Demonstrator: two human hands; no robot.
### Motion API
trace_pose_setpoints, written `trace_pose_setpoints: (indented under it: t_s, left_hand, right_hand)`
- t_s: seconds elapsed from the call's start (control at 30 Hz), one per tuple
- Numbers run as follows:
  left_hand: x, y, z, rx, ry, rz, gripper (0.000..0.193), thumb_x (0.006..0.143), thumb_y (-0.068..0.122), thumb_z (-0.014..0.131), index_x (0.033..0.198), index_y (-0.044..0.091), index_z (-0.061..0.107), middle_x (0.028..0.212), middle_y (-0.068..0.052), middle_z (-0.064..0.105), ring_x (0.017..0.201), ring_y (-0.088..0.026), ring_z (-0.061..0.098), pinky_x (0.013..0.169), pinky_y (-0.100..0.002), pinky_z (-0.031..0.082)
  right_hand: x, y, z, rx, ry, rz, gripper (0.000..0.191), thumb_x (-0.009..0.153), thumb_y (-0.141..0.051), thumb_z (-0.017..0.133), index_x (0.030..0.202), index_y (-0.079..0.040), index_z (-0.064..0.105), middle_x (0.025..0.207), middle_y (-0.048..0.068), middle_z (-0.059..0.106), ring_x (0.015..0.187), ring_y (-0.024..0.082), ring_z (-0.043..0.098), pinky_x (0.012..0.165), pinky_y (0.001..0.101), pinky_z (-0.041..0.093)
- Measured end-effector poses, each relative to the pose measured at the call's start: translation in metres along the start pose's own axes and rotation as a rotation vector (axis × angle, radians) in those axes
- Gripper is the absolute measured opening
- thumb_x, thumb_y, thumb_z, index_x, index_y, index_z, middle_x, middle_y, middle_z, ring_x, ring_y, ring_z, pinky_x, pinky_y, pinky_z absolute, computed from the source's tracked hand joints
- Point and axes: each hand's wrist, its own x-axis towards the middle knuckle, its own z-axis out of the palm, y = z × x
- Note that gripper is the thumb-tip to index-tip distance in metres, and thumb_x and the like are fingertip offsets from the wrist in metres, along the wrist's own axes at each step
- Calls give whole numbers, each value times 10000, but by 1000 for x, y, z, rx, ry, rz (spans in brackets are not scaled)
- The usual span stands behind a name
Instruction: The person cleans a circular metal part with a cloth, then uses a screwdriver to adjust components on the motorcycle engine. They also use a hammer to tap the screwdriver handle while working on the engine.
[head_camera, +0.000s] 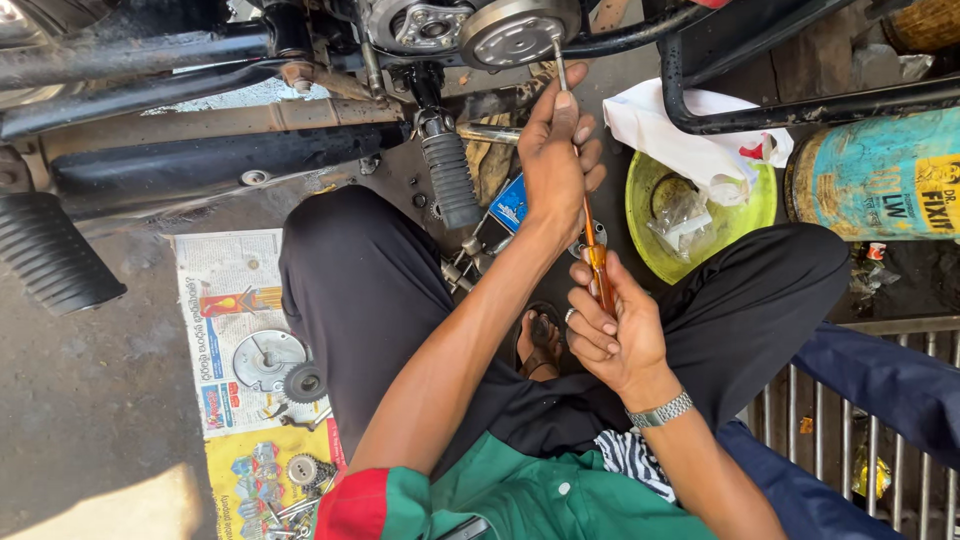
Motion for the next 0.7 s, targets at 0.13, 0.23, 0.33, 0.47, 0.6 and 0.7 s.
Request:
trace_pose_setpoints:
  t_s: [0.13, 0.23, 0.33, 0.47, 0.6, 0.7]
  left_hand:
    - [4, -7, -4, 19, 11, -5, 330, 1106, 243, 457, 1399, 166, 587, 765, 25, 430, 518, -57, 280, 419, -226, 215]
    - [9, -7, -6, 43, -11, 24, 353, 1084, 296, 493, 1389, 144, 587, 772, 25, 435, 516, -41, 331, 412, -194, 273]
    - [26, 13, -13, 186, 88, 83, 539, 960, 381, 645, 1390, 103, 478, 1029, -50, 634, 803, -116, 614, 641, -259, 532]
    - [53, 57, -35, 193, 124, 12, 875, 708, 636, 804, 1334, 109, 494, 1168, -46, 621, 993, -121, 636, 772, -287, 568]
    - [70, 74, -34, 254, 79, -95, 952, 591, 716, 814, 1194, -4, 653, 1021, -83, 722, 876, -145, 717, 722, -262, 550]
    - [73, 78, -29, 347, 103, -81, 926, 599, 713, 827, 1101, -54, 693, 911, -111, 748, 757, -160, 695, 649, -272, 501]
  right_hand:
    - [0, 7, 9, -602, 427, -179, 449, 1080, -429, 421, 1133, -2, 547, 603, -30, 406, 416, 52, 344, 363, 216, 268]
    - [3, 13, 18, -936, 563, -265, 384, 1044, -365, 467, 1180, -18, 559, 680, -35, 460, 474, 56, 371, 390, 219, 285]
    - [8, 14, 24, -1135, 623, -315, 363, 1045, -362, 507, 1156, -31, 608, 695, -43, 457, 495, 50, 354, 412, 219, 287]
    - [11, 16, 27, -1582, 706, -503, 402, 1073, -400, 478, 1048, -40, 655, 603, -33, 470, 499, 52, 431, 461, 227, 344]
    - [13, 19, 24, -1803, 718, -627, 463, 1117, -409, 443, 943, -24, 630, 565, -44, 470, 503, 47, 483, 507, 229, 368]
    - [14, 12, 19, -1354, 689, -385, 515, 1108, -432, 461, 799, -29, 542, 548, -10, 406, 461, 80, 370, 430, 261, 311]
